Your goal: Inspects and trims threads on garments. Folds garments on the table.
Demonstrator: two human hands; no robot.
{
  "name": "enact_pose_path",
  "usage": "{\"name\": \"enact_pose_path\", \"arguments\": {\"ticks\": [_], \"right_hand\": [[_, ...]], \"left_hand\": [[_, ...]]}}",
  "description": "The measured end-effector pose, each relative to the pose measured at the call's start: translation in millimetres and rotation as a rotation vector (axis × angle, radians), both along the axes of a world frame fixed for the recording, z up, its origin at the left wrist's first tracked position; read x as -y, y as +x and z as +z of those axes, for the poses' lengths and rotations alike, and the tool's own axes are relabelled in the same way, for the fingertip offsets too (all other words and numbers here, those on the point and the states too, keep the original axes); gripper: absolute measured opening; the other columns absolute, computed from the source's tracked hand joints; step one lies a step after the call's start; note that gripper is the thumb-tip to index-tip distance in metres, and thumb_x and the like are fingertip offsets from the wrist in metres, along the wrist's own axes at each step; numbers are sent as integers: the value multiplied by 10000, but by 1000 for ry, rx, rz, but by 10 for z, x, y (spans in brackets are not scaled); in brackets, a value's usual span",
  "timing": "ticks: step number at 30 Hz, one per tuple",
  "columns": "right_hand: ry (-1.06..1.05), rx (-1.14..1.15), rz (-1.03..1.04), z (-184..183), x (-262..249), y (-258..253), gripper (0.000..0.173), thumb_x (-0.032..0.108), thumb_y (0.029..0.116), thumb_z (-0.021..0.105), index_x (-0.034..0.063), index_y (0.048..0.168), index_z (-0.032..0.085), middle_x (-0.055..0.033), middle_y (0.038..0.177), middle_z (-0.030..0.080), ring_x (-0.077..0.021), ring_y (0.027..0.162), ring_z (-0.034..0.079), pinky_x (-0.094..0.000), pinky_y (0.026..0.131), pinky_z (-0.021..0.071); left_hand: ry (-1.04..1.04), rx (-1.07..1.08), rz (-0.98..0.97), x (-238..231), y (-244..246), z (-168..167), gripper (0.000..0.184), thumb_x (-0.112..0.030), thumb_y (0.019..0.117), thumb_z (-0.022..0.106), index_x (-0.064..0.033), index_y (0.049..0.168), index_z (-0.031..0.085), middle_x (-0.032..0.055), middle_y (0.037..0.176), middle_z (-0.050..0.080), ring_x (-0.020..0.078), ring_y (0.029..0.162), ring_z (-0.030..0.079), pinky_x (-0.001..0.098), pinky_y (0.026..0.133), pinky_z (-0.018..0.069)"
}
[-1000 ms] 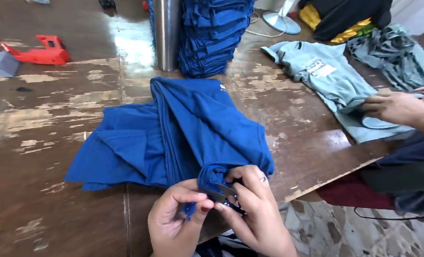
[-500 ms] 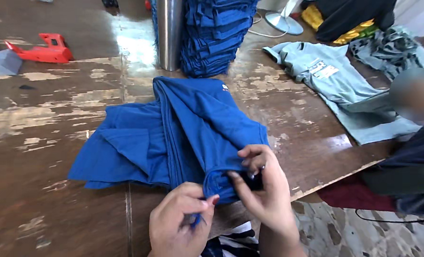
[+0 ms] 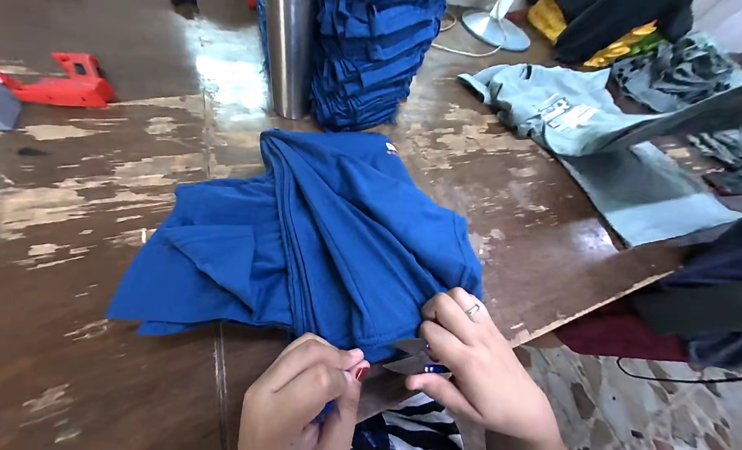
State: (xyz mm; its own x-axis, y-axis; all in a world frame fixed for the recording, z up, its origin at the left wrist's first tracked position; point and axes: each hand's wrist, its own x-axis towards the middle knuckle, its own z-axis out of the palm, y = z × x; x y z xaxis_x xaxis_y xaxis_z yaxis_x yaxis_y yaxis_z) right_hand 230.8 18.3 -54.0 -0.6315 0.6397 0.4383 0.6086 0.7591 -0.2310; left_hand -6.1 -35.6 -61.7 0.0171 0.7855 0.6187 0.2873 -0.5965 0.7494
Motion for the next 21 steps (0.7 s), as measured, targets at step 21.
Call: {"name": "enact_pose_path", "arguments": {"ticks": [21], "right_hand": [[-27, -18, -44, 54, 23, -33, 585, 566, 1065, 341, 130, 754, 575, -71, 895, 581, -235, 887, 542, -363, 764, 429]], "left_hand": [[-111, -156, -458, 105, -152, 166, 170, -158, 995, 633, -71, 852, 662, 48, 901, 703, 141, 922, 672, 271, 848, 548]]}}
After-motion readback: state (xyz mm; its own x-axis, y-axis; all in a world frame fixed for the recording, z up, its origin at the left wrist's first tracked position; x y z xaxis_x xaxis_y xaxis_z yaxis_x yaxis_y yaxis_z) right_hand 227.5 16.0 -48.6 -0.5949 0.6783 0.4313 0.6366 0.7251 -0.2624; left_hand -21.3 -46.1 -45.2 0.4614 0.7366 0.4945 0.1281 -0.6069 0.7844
